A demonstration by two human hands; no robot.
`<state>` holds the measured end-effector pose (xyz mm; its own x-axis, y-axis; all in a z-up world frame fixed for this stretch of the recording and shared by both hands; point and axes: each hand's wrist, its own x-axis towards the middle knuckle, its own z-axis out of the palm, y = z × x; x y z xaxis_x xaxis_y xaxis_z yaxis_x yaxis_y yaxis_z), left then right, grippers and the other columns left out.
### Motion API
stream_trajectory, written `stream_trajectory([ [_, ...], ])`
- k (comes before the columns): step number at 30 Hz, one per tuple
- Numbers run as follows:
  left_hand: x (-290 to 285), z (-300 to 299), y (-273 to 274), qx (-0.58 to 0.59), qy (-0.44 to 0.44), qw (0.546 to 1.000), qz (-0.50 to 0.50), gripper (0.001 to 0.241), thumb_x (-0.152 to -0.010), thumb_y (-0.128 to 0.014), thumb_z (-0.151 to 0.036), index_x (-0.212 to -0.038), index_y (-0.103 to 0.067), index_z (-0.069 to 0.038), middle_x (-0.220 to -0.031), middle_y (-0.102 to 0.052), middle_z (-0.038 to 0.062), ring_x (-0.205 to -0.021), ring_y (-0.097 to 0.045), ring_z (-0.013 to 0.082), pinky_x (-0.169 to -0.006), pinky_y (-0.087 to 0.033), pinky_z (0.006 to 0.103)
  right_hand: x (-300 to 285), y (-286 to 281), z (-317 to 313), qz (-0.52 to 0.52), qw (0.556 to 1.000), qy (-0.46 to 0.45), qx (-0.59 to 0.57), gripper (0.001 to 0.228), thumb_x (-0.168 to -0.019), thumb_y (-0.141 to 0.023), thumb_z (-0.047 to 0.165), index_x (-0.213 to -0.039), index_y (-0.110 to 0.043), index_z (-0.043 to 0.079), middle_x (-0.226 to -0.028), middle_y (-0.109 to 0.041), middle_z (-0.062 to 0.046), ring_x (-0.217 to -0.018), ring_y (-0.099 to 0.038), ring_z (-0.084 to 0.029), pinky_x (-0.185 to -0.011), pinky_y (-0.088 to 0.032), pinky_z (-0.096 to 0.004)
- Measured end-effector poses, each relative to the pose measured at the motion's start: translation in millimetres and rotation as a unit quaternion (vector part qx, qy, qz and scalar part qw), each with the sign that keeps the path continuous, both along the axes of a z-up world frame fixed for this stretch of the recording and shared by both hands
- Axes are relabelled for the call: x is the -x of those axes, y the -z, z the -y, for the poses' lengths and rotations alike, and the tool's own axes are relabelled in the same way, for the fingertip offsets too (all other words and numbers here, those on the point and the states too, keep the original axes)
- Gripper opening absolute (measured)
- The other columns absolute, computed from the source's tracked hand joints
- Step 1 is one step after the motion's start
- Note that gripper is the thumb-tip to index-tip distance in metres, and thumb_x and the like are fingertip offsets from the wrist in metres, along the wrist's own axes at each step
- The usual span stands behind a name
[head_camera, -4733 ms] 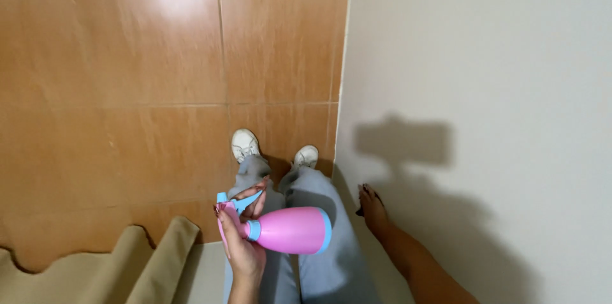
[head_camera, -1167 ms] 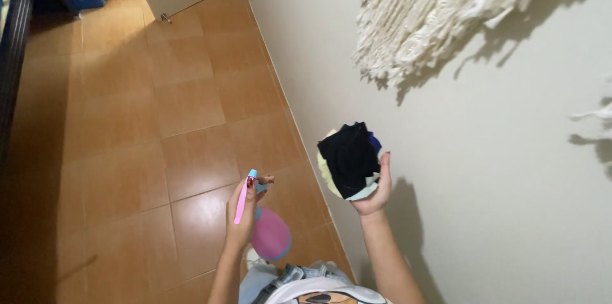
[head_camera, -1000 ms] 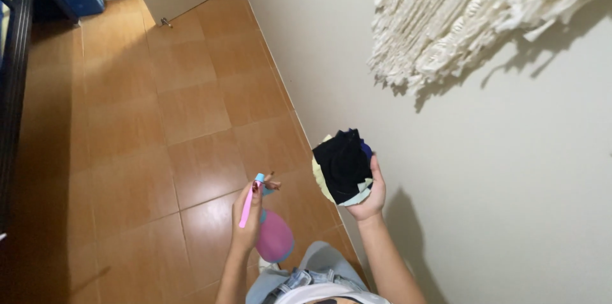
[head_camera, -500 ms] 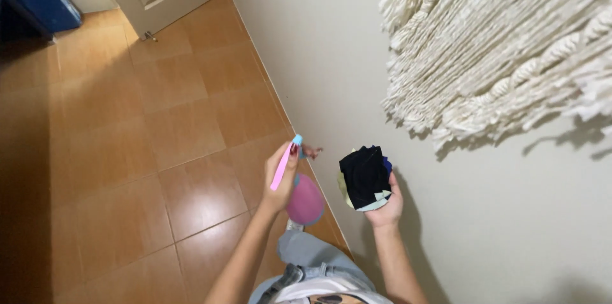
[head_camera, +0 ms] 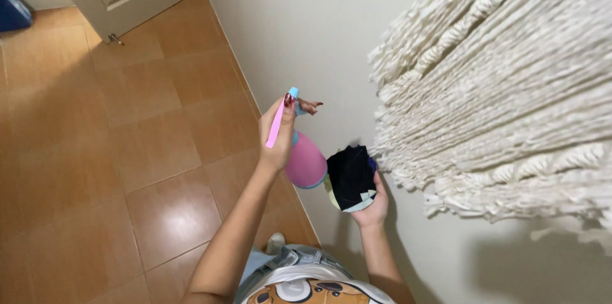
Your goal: The person uses a duster on a long handle to dust the walls and a door. They then use a spray bottle and a cloth to wipe the walls, focusing on the lower sections and corners.
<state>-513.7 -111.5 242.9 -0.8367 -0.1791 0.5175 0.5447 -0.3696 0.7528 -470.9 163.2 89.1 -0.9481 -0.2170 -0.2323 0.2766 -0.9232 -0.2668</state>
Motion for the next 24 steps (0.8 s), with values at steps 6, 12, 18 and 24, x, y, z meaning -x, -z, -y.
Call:
stream_trajectory([
  [6, 47, 11, 0, 0.016, -0.018, 1.0, 0.016, 0.054, -0.113, -0.042, -0.041, -0.095, -0.061, 0.007, -0.088, -0.067, 0.014, -0.094, -0.072, 0.0249, -0.091, -0.056, 0.0393, 20, 30, 5, 0.058, 0.997, 0.037, -0.022, 0.046, -0.104, -0.044, 0.036, -0.135, -0.063, 0.007, -0.133, -0.068, -0.011, -0.124, -0.061, -0.029, -0.112, -0.042, -0.047],
  [12, 75, 35, -3, 0.051, 0.005, 0.996, 0.079, 0.051, -0.11, -0.049, -0.034, -0.081, -0.061, 0.006, -0.071, -0.063, 0.011, -0.068, -0.066, 0.0203, -0.066, -0.054, 0.0349, 42, 39, 42, 0.059, 0.996, 0.074, 0.0, 0.044, -0.105, -0.044, 0.033, -0.132, -0.064, 0.006, -0.132, -0.068, -0.012, -0.122, -0.063, -0.029, -0.111, -0.044, -0.046],
  [18, 90, 62, -26, 0.1, 0.073, 0.992, 0.03, 0.044, -0.11, -0.048, -0.03, -0.095, -0.068, 0.006, -0.092, -0.075, 0.014, -0.099, -0.075, 0.0221, -0.088, -0.055, 0.0358, 59, 28, 92, 0.061, 0.994, 0.088, -0.021, 0.046, -0.105, -0.042, 0.034, -0.134, -0.062, 0.004, -0.131, -0.067, -0.014, -0.121, -0.063, -0.03, -0.109, -0.045, -0.046],
  [24, 100, 69, -6, 0.083, 0.132, 0.988, 0.023, 0.043, -0.11, -0.048, -0.029, -0.093, -0.067, 0.006, -0.087, -0.074, 0.013, -0.09, -0.075, 0.0213, -0.087, -0.058, 0.0335, 56, 24, 116, 0.036, 0.998, 0.059, 0.009, 0.048, -0.104, -0.044, 0.033, -0.136, -0.061, 0.002, -0.132, -0.067, -0.015, -0.122, -0.063, -0.031, -0.11, -0.045, -0.046],
])
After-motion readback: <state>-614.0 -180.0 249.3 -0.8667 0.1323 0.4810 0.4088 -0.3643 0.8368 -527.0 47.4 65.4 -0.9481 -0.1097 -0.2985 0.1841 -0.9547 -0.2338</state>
